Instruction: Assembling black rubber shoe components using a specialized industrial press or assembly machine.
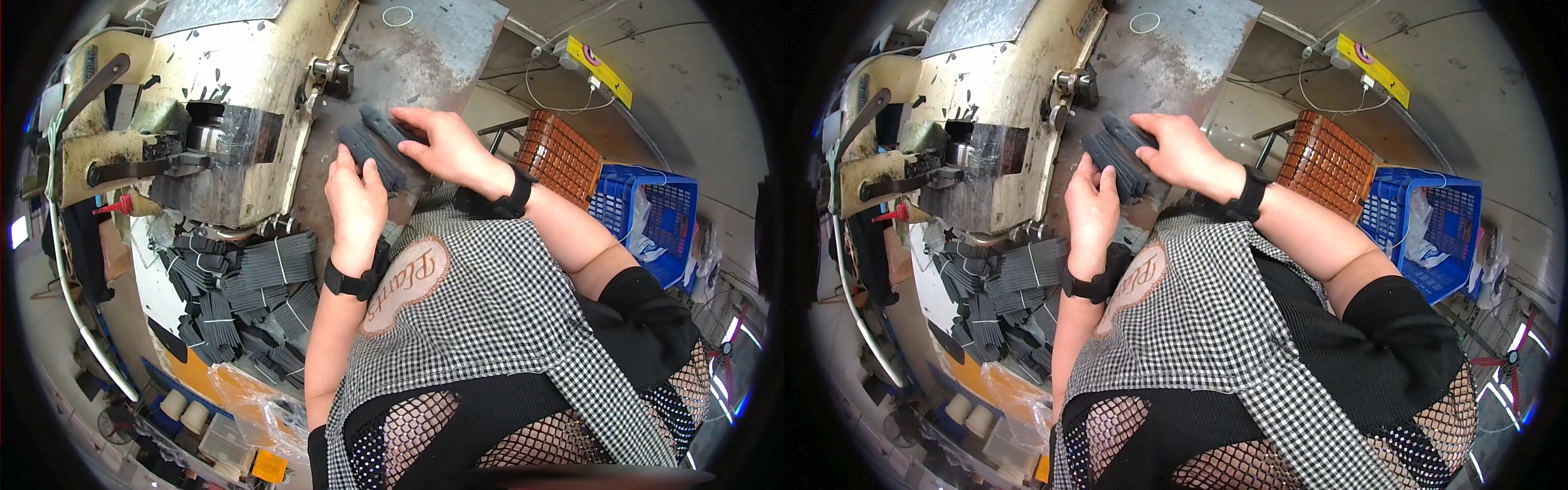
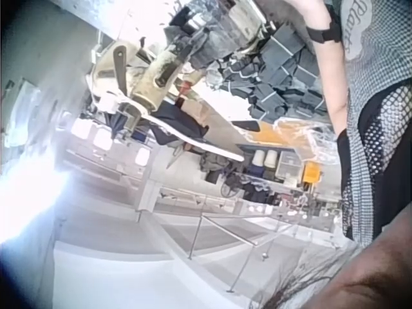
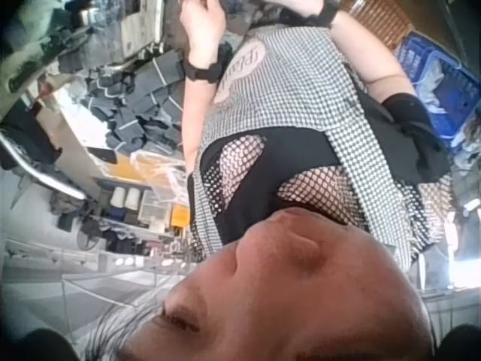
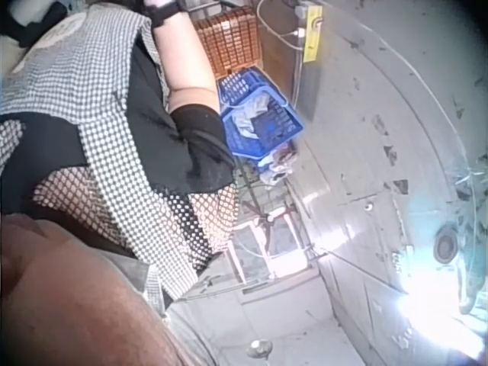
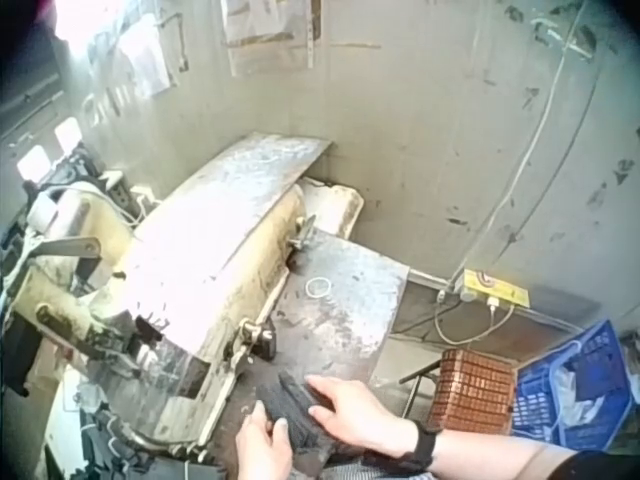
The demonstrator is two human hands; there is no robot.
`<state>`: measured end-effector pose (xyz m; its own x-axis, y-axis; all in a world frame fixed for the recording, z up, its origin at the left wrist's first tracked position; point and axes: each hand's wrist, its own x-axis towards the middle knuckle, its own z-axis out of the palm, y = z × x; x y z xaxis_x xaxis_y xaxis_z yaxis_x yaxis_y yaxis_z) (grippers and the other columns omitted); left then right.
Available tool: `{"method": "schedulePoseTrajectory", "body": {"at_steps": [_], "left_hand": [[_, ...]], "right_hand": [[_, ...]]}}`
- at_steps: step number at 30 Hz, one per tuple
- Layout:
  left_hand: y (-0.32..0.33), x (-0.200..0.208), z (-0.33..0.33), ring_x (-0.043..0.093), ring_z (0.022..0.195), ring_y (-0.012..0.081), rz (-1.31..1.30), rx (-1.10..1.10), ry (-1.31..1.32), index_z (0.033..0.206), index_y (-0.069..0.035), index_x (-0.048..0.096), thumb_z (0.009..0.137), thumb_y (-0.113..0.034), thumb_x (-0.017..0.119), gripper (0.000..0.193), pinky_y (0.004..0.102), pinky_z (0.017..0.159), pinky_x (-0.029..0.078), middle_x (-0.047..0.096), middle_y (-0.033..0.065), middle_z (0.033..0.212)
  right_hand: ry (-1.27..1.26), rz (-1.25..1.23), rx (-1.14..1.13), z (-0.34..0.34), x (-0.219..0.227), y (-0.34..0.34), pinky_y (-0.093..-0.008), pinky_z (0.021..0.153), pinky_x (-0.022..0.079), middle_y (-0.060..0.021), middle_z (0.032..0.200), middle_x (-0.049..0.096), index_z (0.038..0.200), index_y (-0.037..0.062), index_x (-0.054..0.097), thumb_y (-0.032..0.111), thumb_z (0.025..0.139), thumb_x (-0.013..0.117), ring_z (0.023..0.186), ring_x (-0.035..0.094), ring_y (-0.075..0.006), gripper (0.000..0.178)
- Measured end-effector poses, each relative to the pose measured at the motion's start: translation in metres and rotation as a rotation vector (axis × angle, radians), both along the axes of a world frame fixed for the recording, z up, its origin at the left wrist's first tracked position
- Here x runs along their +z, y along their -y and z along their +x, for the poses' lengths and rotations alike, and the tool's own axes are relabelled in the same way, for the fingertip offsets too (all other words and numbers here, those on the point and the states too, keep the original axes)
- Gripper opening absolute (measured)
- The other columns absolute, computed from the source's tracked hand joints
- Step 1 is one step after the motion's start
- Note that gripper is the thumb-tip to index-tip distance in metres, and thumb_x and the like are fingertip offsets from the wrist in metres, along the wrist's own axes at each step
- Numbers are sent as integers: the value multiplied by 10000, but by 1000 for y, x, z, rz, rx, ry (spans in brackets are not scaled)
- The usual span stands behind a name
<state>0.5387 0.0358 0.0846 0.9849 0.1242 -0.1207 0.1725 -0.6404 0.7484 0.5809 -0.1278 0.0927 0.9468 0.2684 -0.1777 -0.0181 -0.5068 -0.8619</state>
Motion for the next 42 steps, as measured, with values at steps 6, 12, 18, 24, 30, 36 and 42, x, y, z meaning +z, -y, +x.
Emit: {"method": "schedulePoseTrajectory", "body": {"at_steps": [6,12,18,24,30,36,42], "left_hand": [[10,18,1,596,1079,245,-294,-14,-190,1324,200,298,919,-25,487,501,306,894,474,574,278,1185],[14,2,-2,639,980,349,-376,-58,-84,1341,193,263,894,-52,461,547,376,840,503,620,287,1062],[14,3,-3,627,1022,312,-505,-59,-116,1365,188,210,904,-55,460,578,345,869,490,606,274,1121],[0,20,-3,506,1195,242,-527,-36,-195,1360,131,313,928,-7,452,475,316,1009,393,492,236,1303],[-3,30,5,633,846,178,85,-146,156,1064,43,621,794,3,670,277,301,752,533,627,142,996],[2,16,9,624,685,149,-21,-76,128,956,41,649,704,48,732,265,259,646,533,630,108,870],[4,15,9,633,682,154,10,-52,133,947,46,645,690,60,733,271,268,661,533,643,112,850]], "right_hand": [[186,-67,64,-15,1,-13,-388,947,459,-269,1197,560,1303,-57,451,8,832,551,1097,567,-384,486],[119,-64,92,-19,5,-18,-379,981,436,-276,1236,534,1317,-69,427,7,840,532,1134,545,-384,494],[65,-63,99,-18,5,-14,-374,999,422,-276,1260,519,1325,-75,413,17,843,537,1153,535,-381,507],[162,-47,51,-19,4,5,-388,925,457,-253,1191,553,1281,-50,460,63,838,581,1072,565,-376,473],[91,-29,-60,-19,-11,7,-396,745,505,-193,932,632,1099,-44,583,208,795,695,836,635,-309,411],[-106,-148,-24,-6,-2,1,-303,646,507,-109,819,660,1020,-47,632,224,769,709,698,618,-164,377],[-181,-227,10,3,-3,-2,-335,665,515,-133,846,662,962,-46,633,258,717,718,742,636,-199,400]]}}
